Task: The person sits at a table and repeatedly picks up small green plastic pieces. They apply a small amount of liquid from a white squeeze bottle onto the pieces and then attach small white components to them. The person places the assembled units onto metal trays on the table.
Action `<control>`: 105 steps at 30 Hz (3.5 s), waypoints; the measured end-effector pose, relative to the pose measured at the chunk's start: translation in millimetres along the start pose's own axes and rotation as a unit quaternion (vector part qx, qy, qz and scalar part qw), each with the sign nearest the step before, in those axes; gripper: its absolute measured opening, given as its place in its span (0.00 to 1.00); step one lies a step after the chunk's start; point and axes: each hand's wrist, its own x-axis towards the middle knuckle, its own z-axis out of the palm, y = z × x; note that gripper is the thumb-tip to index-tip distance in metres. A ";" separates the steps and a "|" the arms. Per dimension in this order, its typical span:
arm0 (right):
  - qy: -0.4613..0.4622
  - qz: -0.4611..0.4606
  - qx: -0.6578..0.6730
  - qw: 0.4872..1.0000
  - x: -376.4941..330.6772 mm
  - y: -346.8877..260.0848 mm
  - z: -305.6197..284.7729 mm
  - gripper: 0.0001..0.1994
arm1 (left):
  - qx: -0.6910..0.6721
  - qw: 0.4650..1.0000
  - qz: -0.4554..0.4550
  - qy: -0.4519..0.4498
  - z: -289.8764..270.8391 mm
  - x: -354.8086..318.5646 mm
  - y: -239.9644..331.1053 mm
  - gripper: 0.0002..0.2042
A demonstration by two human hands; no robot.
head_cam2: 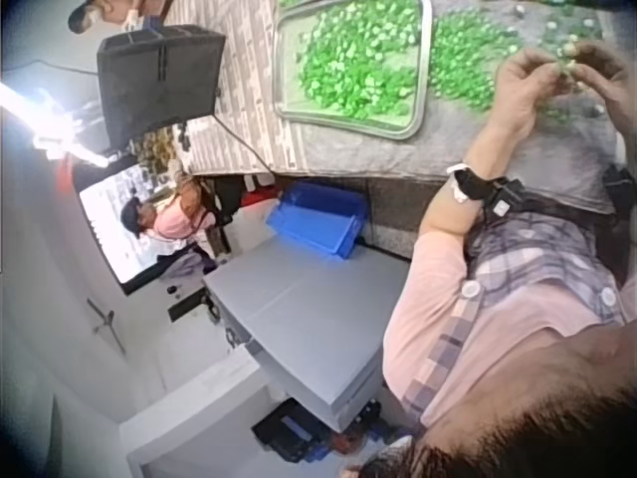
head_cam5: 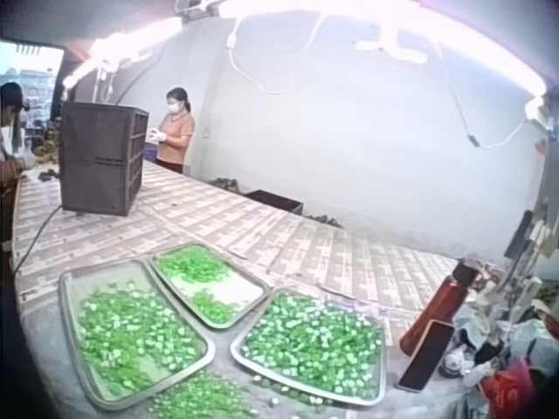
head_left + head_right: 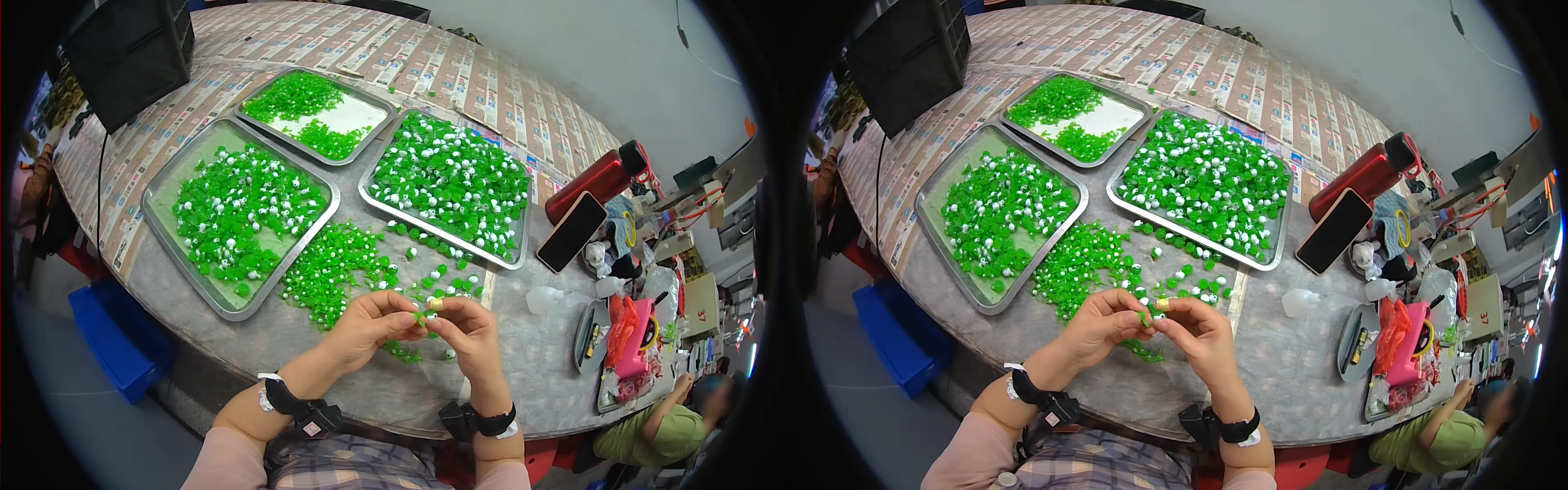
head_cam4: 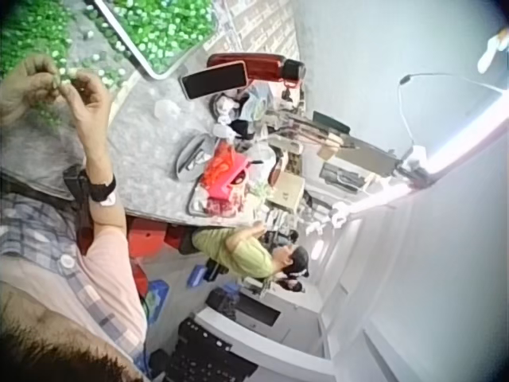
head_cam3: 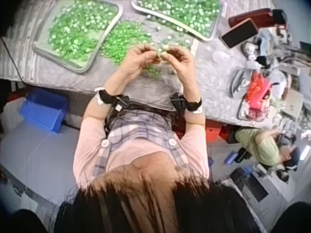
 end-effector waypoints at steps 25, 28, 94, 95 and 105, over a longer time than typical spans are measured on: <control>0.058 -0.043 -0.009 0.997 -6.5 8.9 3.7 0.08 | 0.184 0.975 0.103 0.064 3.6 -1.6 -5.3 0.05; 0.039 -0.019 0.022 0.999 -4.8 15.3 0.4 0.09 | 0.267 0.950 0.143 0.076 5.7 -2.8 -5.1 0.04; 0.108 -0.272 -0.519 0.803 -5.9 -25.1 -7.6 0.07 | 0.189 0.981 0.018 0.034 3.4 -0.5 -3.5 0.10; 0.150 -0.242 -0.485 0.827 -6.9 -27.5 -12.9 0.07 | 0.207 0.978 0.020 0.029 4.3 -0.6 -5.0 0.10; 0.004 -0.239 -0.473 0.848 -5.3 -12.2 6.0 0.06 | 0.283 0.959 -0.009 -0.012 -0.8 -1.6 -12.3 0.11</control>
